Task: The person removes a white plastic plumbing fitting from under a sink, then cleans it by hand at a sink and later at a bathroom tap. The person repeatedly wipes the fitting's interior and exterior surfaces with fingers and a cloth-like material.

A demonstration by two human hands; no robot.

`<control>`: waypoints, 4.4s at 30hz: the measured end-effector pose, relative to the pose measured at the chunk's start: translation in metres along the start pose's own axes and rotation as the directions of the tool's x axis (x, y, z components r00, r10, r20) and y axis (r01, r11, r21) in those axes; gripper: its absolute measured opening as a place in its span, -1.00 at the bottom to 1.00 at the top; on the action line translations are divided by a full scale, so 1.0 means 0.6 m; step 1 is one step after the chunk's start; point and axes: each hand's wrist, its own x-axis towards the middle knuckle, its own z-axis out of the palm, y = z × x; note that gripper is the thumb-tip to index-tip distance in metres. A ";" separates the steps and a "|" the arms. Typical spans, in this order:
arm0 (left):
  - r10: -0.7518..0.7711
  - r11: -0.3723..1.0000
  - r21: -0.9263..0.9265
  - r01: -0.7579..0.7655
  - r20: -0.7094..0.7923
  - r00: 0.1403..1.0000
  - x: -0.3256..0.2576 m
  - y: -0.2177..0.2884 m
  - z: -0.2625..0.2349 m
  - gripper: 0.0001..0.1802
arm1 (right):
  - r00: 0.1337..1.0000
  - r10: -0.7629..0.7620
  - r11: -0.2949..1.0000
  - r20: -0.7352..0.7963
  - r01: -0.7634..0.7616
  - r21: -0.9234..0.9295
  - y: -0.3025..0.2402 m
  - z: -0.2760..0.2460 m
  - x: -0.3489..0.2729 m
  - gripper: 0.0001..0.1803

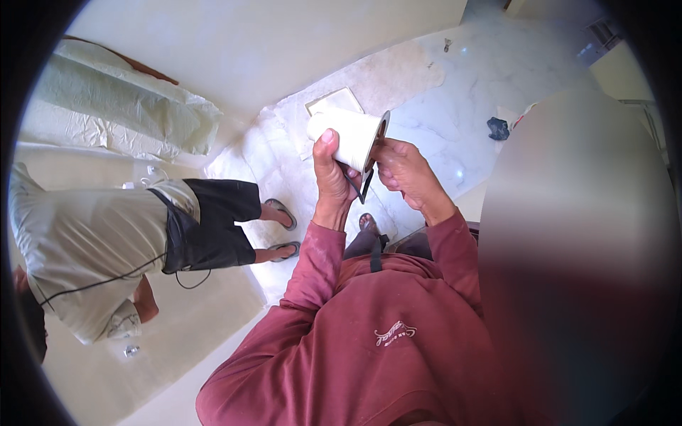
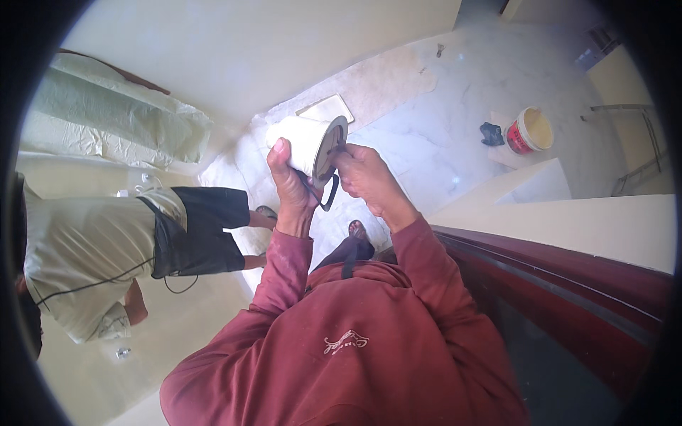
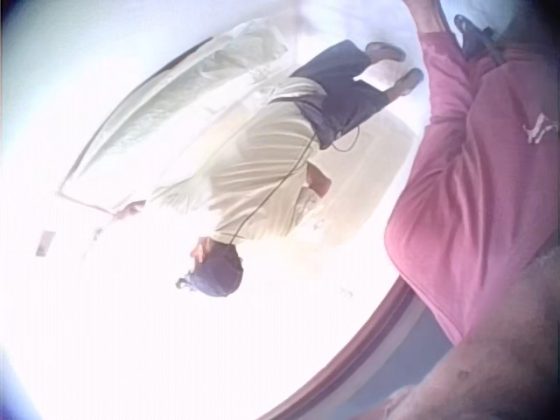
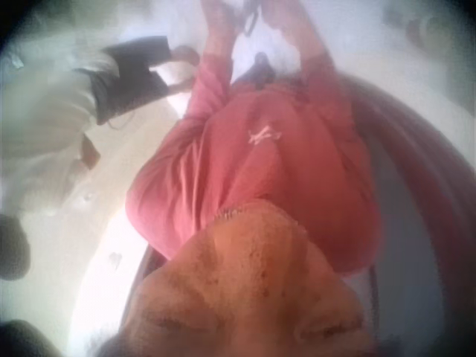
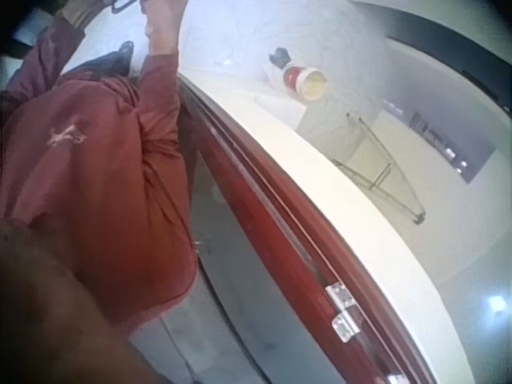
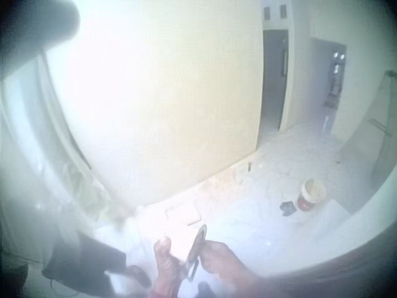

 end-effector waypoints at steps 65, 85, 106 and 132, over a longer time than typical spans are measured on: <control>0.003 0.920 -0.363 0.150 0.390 0.921 0.839 -0.146 0.392 -0.17 | 0.450 -0.791 -0.399 0.414 0.133 -0.907 -0.611 -0.292 0.468 -0.71; -0.166 0.968 -0.124 0.219 0.342 0.925 0.859 -0.143 0.428 -0.27 | 0.435 -0.871 -0.279 0.228 -0.055 -0.959 -0.601 -0.293 0.504 -0.78; -0.173 0.859 -0.375 0.348 0.428 0.887 0.833 -0.106 0.441 -0.20 | 0.385 -0.799 -0.470 0.462 0.079 -0.879 -0.631 -0.255 0.445 -0.86; -0.044 0.997 -0.051 0.065 0.348 0.936 0.834 -0.183 0.447 -0.22 | 0.449 -0.873 0.427 -0.193 0.510 -0.747 -0.545 -0.320 0.499 -0.94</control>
